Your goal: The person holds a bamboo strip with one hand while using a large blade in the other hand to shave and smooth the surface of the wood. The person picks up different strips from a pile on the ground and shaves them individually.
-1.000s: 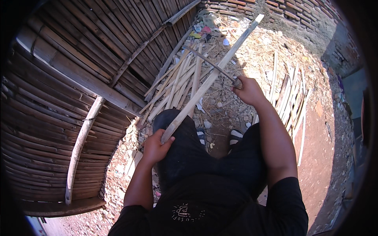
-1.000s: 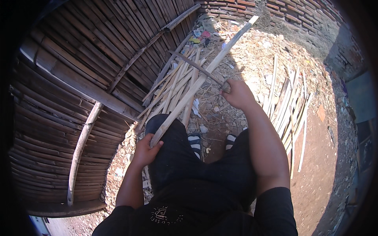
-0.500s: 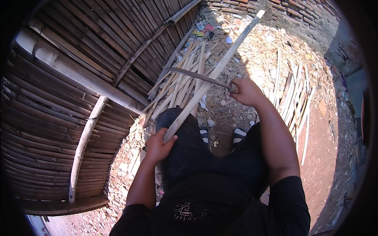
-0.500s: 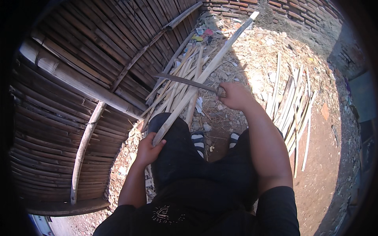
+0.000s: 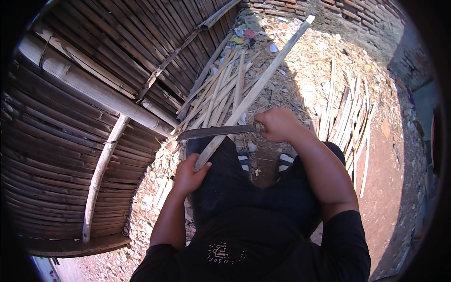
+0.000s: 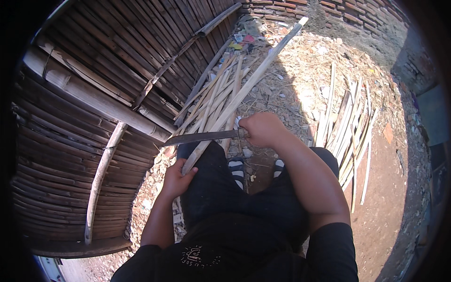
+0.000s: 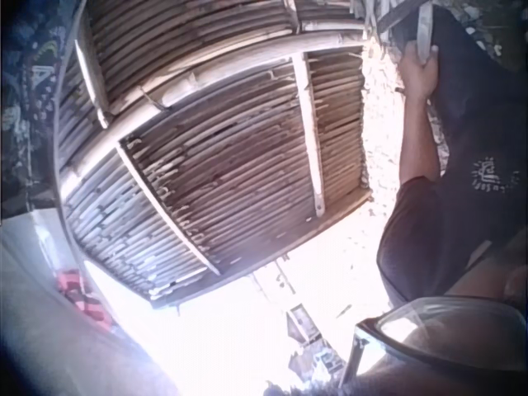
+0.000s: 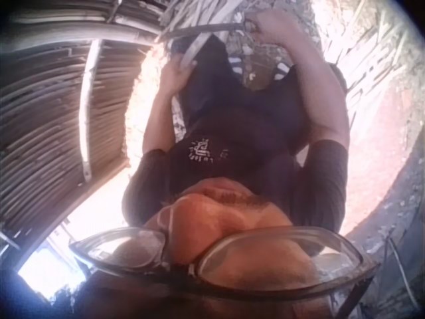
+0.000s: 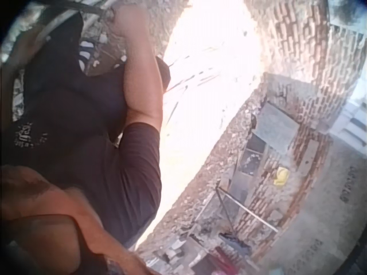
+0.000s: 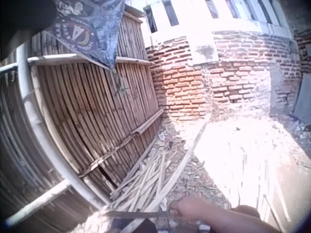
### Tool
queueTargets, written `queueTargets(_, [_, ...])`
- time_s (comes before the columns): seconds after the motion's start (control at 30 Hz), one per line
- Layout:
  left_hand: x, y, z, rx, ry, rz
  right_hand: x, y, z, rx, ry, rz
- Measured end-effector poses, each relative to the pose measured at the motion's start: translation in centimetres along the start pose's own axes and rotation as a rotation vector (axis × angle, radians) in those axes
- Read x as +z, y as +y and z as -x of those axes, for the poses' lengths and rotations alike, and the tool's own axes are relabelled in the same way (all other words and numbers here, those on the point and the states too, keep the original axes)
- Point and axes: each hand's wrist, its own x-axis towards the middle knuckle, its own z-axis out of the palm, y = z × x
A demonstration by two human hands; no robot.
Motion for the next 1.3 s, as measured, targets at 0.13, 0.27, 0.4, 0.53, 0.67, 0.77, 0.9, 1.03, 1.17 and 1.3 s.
queueTargets(0.13, [-0.1,0.2,0.0,-0.001,0.001,-0.025,0.0,0.6,0.0,0.015,0.055,-0.030])
queueTargets(0.27, [0.0,0.2,0.1,0.016,0.016,-0.035,-1.5,5.0,0.2,0.313,0.177,-0.152])
queueTargets(0.4, [0.0,0.5,0.0,0.014,0.005,-0.047,-1.7,7.5,1.2,0.456,0.370,-0.269])
queueTargets(0.53, [0.0,0.8,0.0,-0.017,-0.009,-0.028,-0.3,6.6,1.0,0.309,0.315,-0.251])
queueTargets(0.67, [0.1,0.7,0.0,-0.014,-0.006,0.006,0.4,2.7,0.3,0.119,0.124,-0.156])
queueTargets(0.77, [-0.1,0.3,0.2,-0.020,-0.002,0.000,0.8,0.3,-0.3,-0.036,0.008,-0.086])
queueTargets(0.9, [-0.1,-0.2,0.3,0.002,0.019,-0.022,-0.2,0.6,-0.5,-0.081,-0.029,-0.084])
queueTargets(1.03, [-0.3,1.4,0.2,-0.020,0.004,-0.047,-0.6,6.0,0.4,0.229,0.212,-0.280])
queueTargets(1.17, [-0.8,1.9,0.2,-0.060,-0.049,-0.098,-1.1,6.9,0.9,0.345,0.288,-0.301])
queueTargets(1.3, [-1.1,2.1,0.3,-0.084,-0.073,-0.090,-0.8,4.0,0.6,0.194,0.181,-0.180])
